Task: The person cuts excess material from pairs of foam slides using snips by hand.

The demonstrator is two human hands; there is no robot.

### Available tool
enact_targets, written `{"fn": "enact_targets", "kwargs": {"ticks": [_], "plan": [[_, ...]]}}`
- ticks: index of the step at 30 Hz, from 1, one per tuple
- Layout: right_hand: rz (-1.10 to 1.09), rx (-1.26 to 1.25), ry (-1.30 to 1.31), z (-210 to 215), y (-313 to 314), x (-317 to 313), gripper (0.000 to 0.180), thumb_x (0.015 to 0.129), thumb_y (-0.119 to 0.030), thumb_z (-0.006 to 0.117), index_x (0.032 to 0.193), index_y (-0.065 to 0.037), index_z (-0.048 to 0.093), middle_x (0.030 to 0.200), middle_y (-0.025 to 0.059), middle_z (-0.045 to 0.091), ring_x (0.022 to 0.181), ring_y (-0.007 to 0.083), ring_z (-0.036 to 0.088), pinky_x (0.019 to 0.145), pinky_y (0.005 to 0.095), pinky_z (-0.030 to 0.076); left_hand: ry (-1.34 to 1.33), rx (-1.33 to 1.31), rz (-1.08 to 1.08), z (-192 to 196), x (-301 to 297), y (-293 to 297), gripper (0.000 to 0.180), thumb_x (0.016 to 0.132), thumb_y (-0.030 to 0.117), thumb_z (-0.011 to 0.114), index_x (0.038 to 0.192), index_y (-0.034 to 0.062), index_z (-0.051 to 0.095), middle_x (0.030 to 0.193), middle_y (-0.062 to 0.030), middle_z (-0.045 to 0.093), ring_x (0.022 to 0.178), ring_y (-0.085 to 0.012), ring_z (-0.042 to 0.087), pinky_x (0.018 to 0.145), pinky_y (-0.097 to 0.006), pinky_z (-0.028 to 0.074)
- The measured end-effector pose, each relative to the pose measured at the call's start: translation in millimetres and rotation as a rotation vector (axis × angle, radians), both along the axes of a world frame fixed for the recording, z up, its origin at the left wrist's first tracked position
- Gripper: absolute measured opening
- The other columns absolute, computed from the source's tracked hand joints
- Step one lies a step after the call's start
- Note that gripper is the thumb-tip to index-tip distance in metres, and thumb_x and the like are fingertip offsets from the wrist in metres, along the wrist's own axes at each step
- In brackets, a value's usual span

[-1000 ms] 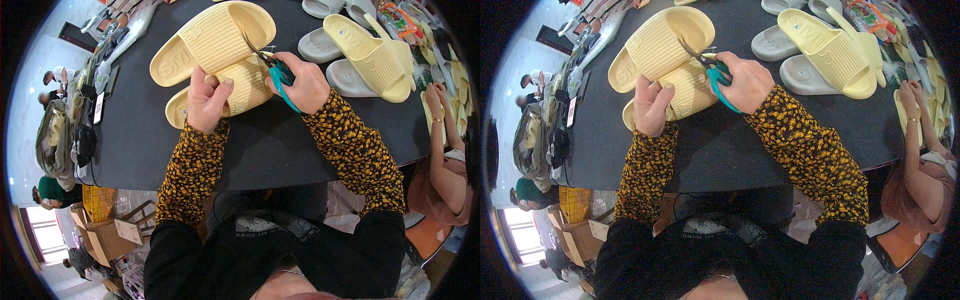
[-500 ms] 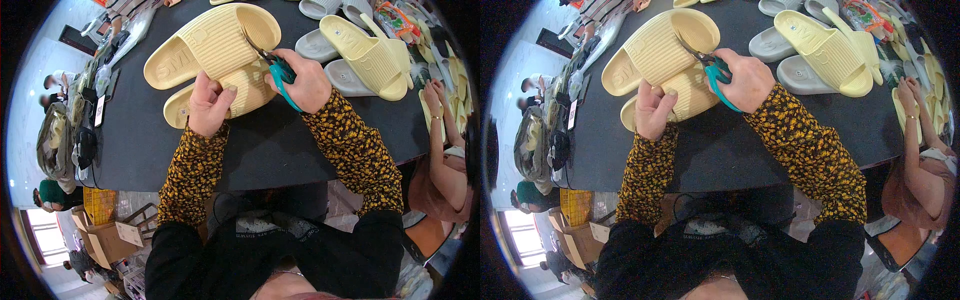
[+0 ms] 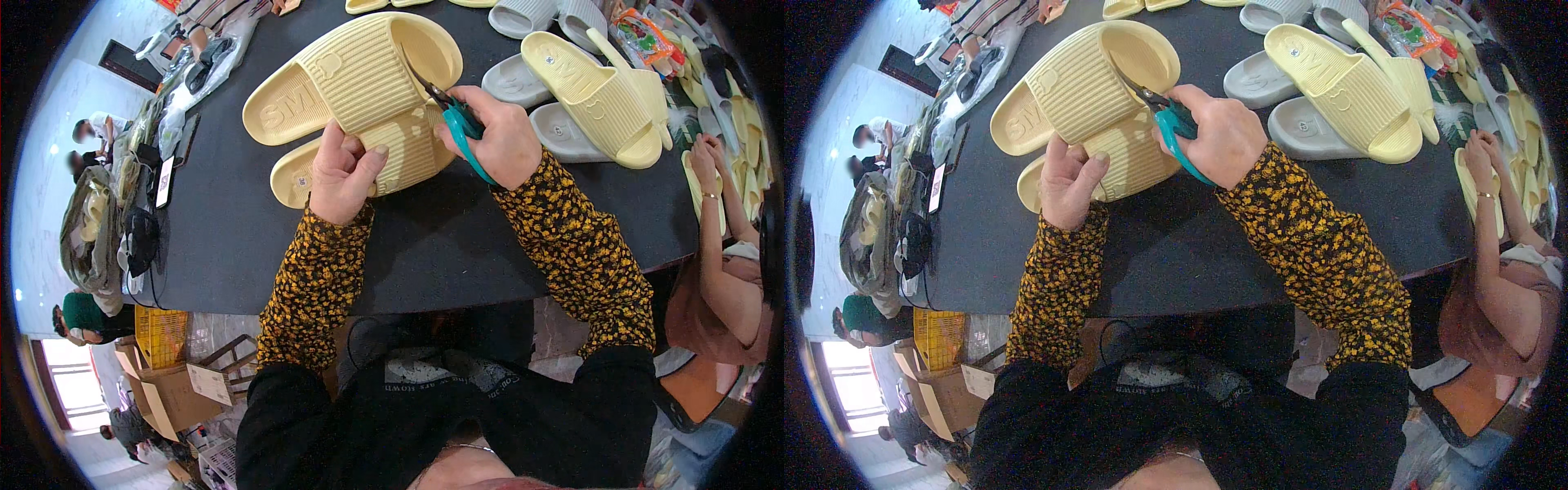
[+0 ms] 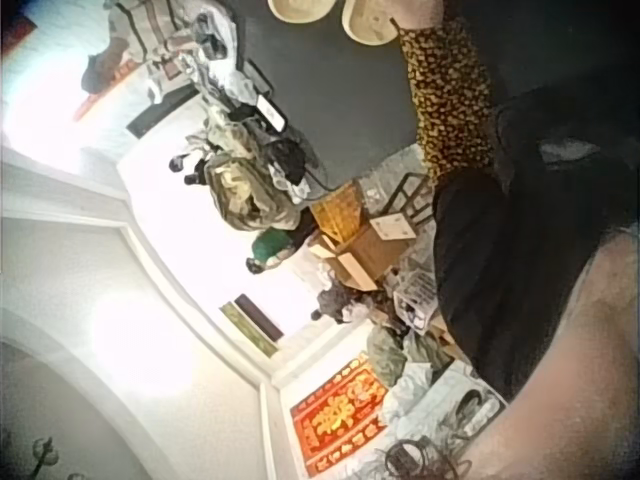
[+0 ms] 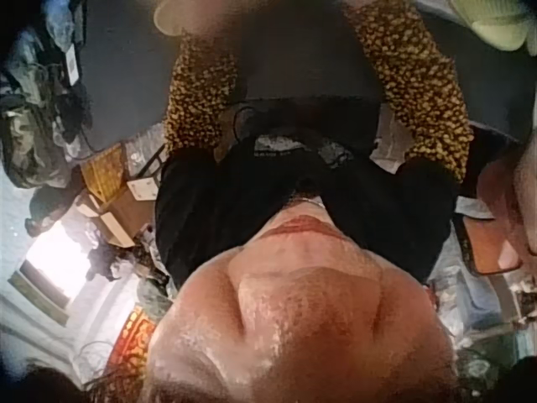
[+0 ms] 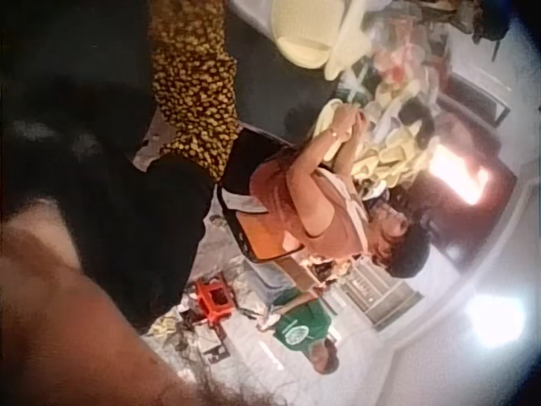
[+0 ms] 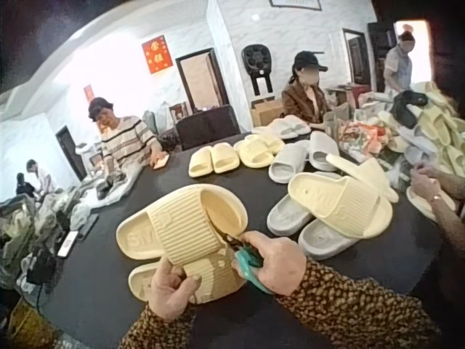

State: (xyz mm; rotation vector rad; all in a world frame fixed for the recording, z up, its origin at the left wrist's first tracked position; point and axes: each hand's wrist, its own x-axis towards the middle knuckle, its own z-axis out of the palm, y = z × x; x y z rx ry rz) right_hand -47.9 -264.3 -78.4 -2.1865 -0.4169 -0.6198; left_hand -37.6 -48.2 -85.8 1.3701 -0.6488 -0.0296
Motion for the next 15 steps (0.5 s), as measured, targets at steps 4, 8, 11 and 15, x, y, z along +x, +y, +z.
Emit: {"fn": "enact_targets", "kwargs": {"ticks": [4, 8, 11, 15], "plan": [[0.018, 0.112, -0.008, 1.9, 1.0, 0.9, 0.043, 0.076, -0.032, 0.07, 0.106, -0.004, 0.057, 0.08, 0.018, 0.065, 0.074, 0.0327, 0.066, 0.064, 0.0392, 0.052, -0.003, 0.025, -0.016, 1.0, -0.1, 0.8, 0.057, 0.088, -0.007, 0.048, 0.139, -0.0008, 0.023, 0.131, -0.0168, 0.047, 0.12, -0.0223, 0.047, 0.1, -0.033, 0.037], [0.015, 0.102, 0.066, 7.4, 3.0, -4.2, 0.048, 0.076, -0.032, 0.071, 0.109, -0.004, 0.053, 0.08, 0.0165, 0.065, 0.073, 0.0323, 0.066, 0.064, 0.0389, 0.052, -0.018, 0.021, -0.014, -0.3, -0.9, -0.1, 0.057, 0.088, -0.007, 0.049, 0.138, -0.0015, 0.024, 0.131, -0.0166, 0.047, 0.121, -0.0226, 0.046, 0.1, -0.033, 0.036], [-0.02, 0.033, -0.002, 8.6, 2.6, -5.4, 0.051, 0.075, -0.032, 0.071, 0.111, -0.004, 0.049, 0.077, 0.015, 0.065, 0.072, 0.0317, 0.066, 0.063, 0.039, 0.052, -0.067, 0.004, -0.019, 0.4, -1.7, -4.2, 0.055, 0.088, -0.006, 0.049, 0.137, -0.0023, 0.026, 0.13, -0.0154, 0.048, 0.121, -0.0218, 0.047, 0.1, -0.033, 0.036], [-0.048, 0.035, 0.095, 13.9, 3.2, -9.8, 0.048, 0.076, -0.03, 0.07, 0.109, -0.004, 0.047, 0.076, 0.0143, 0.065, 0.07, 0.0302, 0.066, 0.062, 0.0393, 0.052, -0.121, 0.043, -0.012, -3.1, -0.7, -4.1, 0.053, 0.089, -0.005, 0.05, 0.137, -0.0027, 0.027, 0.129, -0.0138, 0.049, 0.119, -0.0205, 0.048, 0.099, -0.032, 0.037]]}}
